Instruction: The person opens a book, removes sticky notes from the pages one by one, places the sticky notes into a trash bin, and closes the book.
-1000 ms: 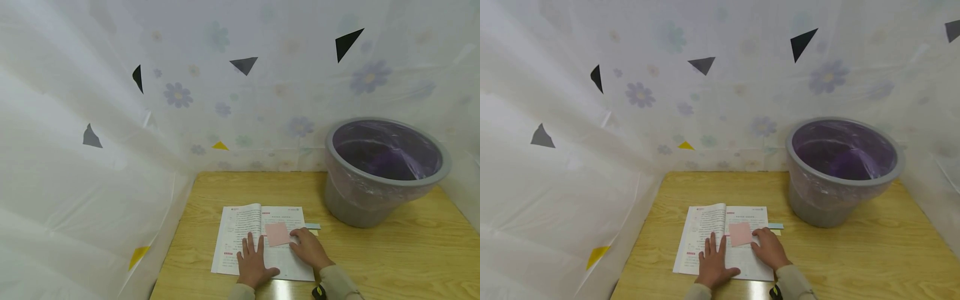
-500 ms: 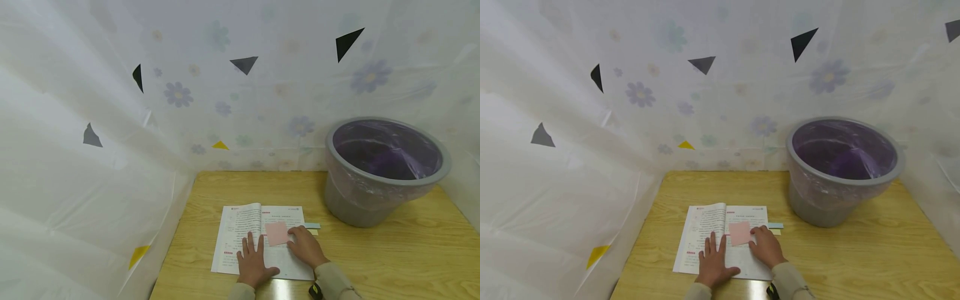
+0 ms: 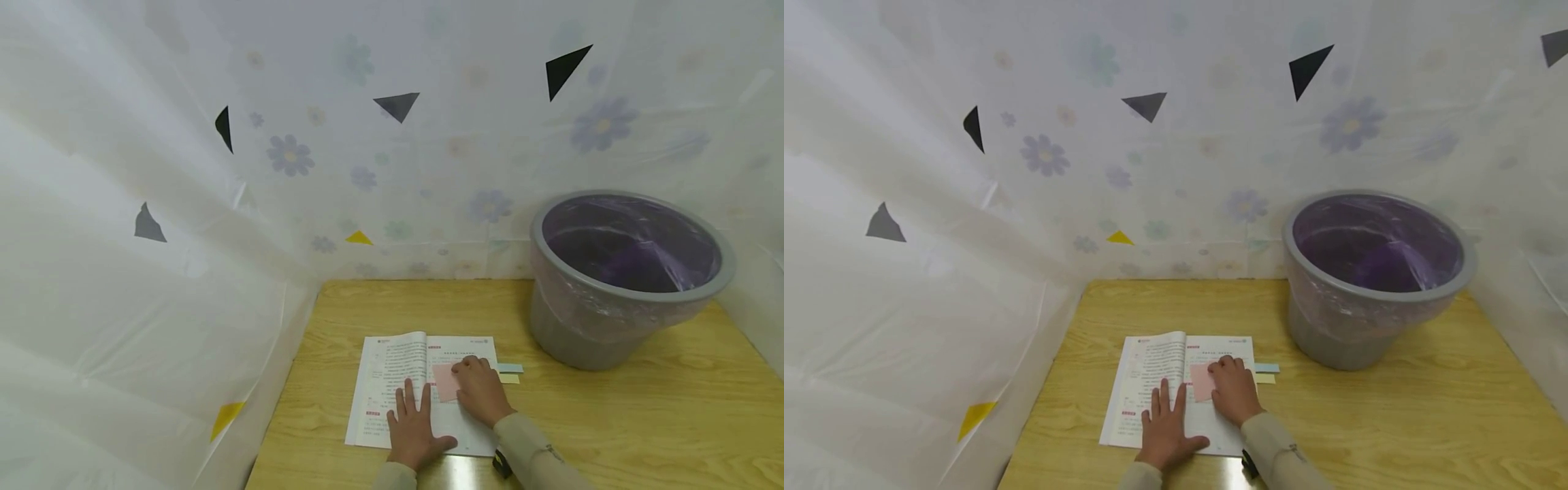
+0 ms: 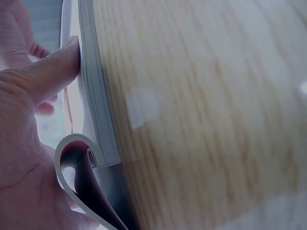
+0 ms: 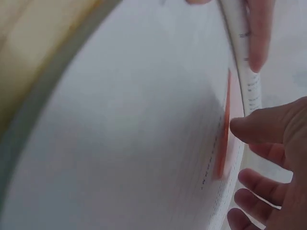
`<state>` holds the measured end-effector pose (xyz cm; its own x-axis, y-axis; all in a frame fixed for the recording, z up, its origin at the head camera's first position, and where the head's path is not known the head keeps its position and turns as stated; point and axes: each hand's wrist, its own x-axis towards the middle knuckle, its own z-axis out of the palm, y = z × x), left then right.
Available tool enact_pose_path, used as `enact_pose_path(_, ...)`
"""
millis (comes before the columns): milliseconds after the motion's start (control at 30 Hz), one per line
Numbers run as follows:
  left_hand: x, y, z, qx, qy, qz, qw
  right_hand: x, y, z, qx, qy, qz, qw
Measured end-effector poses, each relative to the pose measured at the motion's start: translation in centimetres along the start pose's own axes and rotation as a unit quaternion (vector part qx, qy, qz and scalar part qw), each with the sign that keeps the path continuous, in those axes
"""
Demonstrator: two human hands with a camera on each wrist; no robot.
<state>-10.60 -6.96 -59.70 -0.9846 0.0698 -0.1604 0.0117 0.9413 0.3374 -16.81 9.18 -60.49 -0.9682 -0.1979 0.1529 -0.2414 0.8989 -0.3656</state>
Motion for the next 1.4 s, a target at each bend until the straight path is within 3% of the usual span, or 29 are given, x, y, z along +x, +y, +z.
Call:
enact_pose_path(133, 0.0, 0.0, -0.2, -0.008, -0.008, -0.002, 0.9999, 0.5, -0.3, -0.2, -0.018, -0.01, -0.052, 0.9984)
enact_pose_path(233, 0.1, 0.1, -0.2, -0.01, -0.012, -0.004, 0.9999, 1.0, -0.5, -0.5, -0.024, -0.032, -0.064, 0.9971)
enact_pose_path(467, 0.1, 0.0, -0.2, -0.012, -0.018, -0.007, 0.9997, 2.2, -0.3, -0.5, -0.048, -0.114, -0.037, 0.9916)
enact_pose_path(700, 0.2, -0.1, 0.1, -0.001, -0.014, -0.005, 0.9999, 3.1, 0.1, -0.6, -0.042, -0.142, -0.02, 0.9888)
enact_pose_path(1200, 0.2, -0.3, 0.7, -0.004, -0.004, 0.0, 1.0, 2.8, 0.5, -0.5, -0.072, -0.108, -0.037, 0.9908)
enact_pose_path(1400, 0.2, -0.3, 0.4, -0.003, 0.0, 0.001, 1.0, 2.7, 0.4, -0.3, -0.074, -0.108, -0.021, 0.9912)
